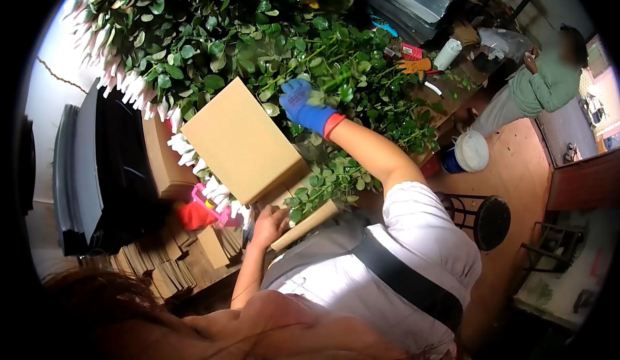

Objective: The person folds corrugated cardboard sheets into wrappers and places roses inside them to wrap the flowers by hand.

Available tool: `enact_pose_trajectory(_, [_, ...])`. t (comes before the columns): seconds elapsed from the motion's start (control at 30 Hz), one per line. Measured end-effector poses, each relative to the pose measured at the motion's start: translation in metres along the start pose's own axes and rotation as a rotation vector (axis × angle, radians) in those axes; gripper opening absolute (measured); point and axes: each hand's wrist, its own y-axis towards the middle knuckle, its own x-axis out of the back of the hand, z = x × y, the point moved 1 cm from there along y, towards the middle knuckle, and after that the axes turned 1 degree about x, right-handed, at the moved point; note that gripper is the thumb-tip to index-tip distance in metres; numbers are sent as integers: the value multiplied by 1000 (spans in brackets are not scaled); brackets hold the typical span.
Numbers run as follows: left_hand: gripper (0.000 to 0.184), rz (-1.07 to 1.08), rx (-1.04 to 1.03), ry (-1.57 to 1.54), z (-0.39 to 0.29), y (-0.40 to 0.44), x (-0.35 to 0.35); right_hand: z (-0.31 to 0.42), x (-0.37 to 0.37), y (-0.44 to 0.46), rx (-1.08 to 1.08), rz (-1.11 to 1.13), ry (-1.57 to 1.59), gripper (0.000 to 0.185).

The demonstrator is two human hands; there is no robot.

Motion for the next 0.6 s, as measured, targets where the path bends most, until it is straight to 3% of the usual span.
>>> enact_pose_trajectory(0.03, [32,12,31,-86,2,1,-1,-1,-12,2,2,175,33,26])
enact_pose_trajectory(0.07, [31,-28,-12,-88,3,2,-2,-8,-34,2,71,-141,-73,24])
enact_pose_trajectory(0.17, [33,-27,-44,-105,1,4,-2,-55,12,-28,-76,-264,312,22])
enact_pose_trajectory(0.23, [34,-22,4,-75,-4,2,1,-98,38,-58,-253,-627,419,25])
enact_pose_trajectory(0.3, [34,-24,16,-84,3,4,-5,-124,59,-92,-375,-557,309,28])
enact_pose_trajectory(0.37, [30,-31,20,-107,-1,4,-2,-129,73,-113,-525,-558,565,31])
enact_pose_trajectory(0.43, [28,-50,0,-130,0,2,0,-109,106,-126,-605,-403,711,35])
enact_pose_trajectory(0.5, [27,-76,-9,-169,9,1,-12,-82,104,-143,-544,-382,956,37])
enact_pose_trajectory(0.53, [28,-84,-15,-195,13,0,-17,-57,119,-137,-172,-424,761,35])
enact_pose_trajectory(0.6, [31,-136,-52,-246,26,1,-28,-24,106,-139,-61,-223,833,38])
